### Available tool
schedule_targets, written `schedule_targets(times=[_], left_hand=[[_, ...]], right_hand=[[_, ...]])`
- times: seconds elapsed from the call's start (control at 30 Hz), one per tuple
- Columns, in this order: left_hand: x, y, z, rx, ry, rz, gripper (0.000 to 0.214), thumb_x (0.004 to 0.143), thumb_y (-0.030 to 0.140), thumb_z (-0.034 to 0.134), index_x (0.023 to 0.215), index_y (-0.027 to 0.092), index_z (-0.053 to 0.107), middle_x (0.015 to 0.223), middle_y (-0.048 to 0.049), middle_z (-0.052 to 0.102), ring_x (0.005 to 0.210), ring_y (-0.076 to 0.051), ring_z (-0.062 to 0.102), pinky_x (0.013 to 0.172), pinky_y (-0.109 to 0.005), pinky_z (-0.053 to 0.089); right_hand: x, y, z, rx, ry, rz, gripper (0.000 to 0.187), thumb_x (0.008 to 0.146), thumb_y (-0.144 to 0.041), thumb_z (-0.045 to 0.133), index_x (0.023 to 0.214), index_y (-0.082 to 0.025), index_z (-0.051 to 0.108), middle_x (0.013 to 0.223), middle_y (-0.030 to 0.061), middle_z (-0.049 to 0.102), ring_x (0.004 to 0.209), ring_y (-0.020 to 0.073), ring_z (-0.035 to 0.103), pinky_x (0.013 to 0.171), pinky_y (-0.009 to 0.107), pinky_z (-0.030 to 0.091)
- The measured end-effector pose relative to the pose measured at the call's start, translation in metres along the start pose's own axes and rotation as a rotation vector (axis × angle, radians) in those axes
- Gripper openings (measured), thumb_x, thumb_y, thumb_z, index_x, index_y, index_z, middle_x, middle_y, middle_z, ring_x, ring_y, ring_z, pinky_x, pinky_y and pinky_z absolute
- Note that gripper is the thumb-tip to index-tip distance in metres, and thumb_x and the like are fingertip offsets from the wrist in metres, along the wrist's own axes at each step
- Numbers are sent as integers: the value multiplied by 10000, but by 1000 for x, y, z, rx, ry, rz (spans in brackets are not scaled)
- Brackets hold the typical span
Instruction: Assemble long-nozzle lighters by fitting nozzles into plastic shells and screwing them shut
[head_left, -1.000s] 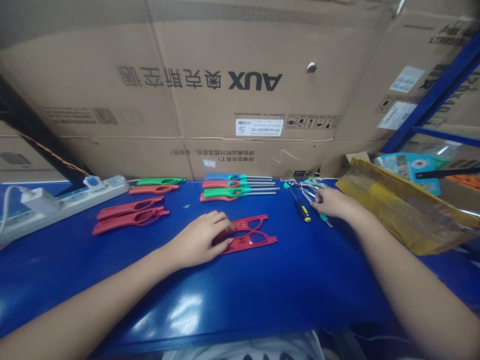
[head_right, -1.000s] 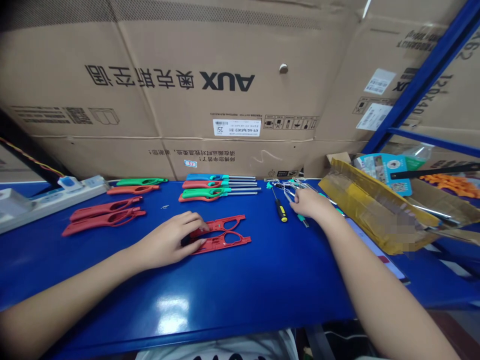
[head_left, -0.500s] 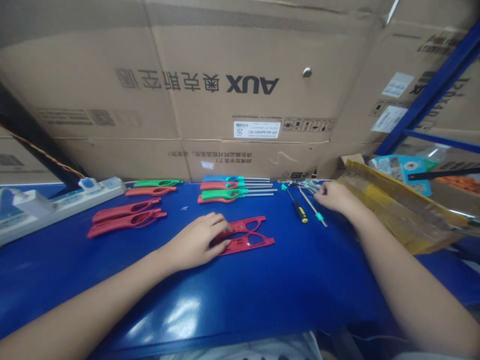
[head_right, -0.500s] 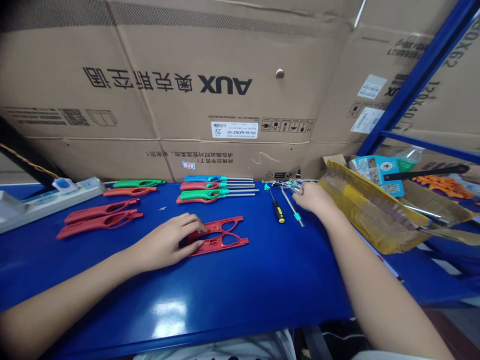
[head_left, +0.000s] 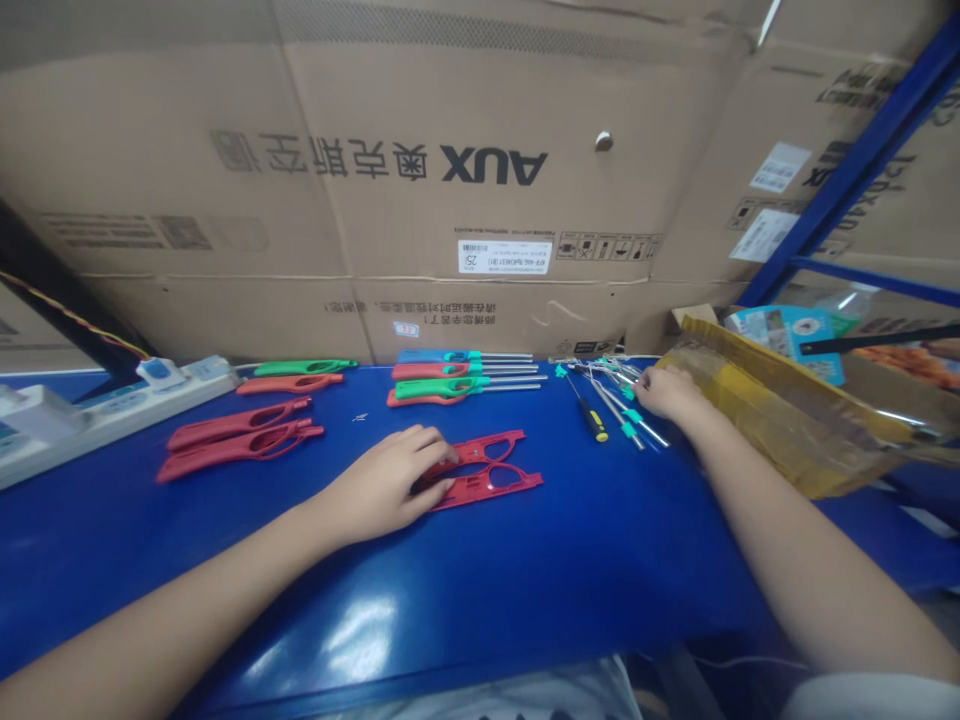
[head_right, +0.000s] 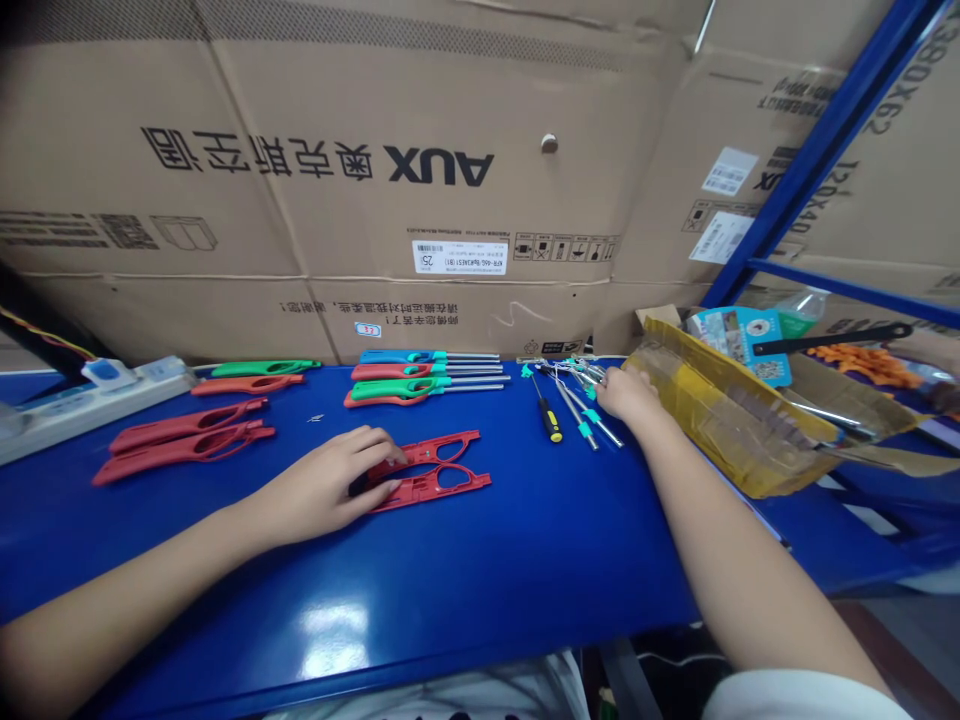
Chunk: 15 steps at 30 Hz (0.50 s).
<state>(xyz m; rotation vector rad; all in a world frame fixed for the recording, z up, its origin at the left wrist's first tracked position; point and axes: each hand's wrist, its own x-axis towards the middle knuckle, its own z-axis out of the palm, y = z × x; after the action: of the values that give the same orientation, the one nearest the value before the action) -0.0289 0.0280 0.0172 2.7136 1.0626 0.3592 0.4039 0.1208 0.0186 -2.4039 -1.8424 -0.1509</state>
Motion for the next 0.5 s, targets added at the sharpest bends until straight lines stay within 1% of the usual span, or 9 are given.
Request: schedule_targets(times=[0.07,0.17,0.27,0.37,0.43,0.5], left_hand=[[0,0,0,3,-2,0,215,1000,322,493,1140,213,614,1100,-81,625,1023,-251,589,900,-395,488],[1,0,0,-1,1,5,224,1003,322,490,1151,215,620,1097,-82,627,1026,-252,589,900,-394,489],[1,0,0,-10,19,17,218,998,319,501,1144,219,628,1080,-80,632,1013,-247,593,883,-381,494],[0,-1,0,-11,39,28,217,995,319,506,1138,218,634,1070,-81,636,1000,-243,596,868,-370,499],[0,-1,0,-8,37,26,218,997,321,502,1137,217,633,1071,-80,636,998,-242,595,868,-372,499],[0,0,0,-6,31,22,218,999,321,500,1140,218,631,1074,-79,636,1002,-243,595,872,-373,498]], right_hand=[[0,0,1,3,-15,49,222,917,-312,546,898,-142,689,1086,233,654,1047,370,634,837,462,509],[-3,-5,-2,28,9,73,212,932,-304,536,963,-139,665,1123,216,648,1028,321,644,825,395,501],[-10,-12,-12,67,62,69,220,953,-284,485,1054,-141,619,1074,194,666,963,289,657,750,352,483],[-17,-18,-21,101,117,62,260,976,-317,429,1116,-155,577,1053,191,674,936,295,658,687,341,453],[-20,-22,-24,123,124,36,253,973,-327,441,1119,-168,572,1045,183,683,927,291,657,672,333,440],[-21,-26,-22,141,93,-8,207,952,-307,490,1084,-182,589,1015,155,699,909,273,658,677,319,440]])
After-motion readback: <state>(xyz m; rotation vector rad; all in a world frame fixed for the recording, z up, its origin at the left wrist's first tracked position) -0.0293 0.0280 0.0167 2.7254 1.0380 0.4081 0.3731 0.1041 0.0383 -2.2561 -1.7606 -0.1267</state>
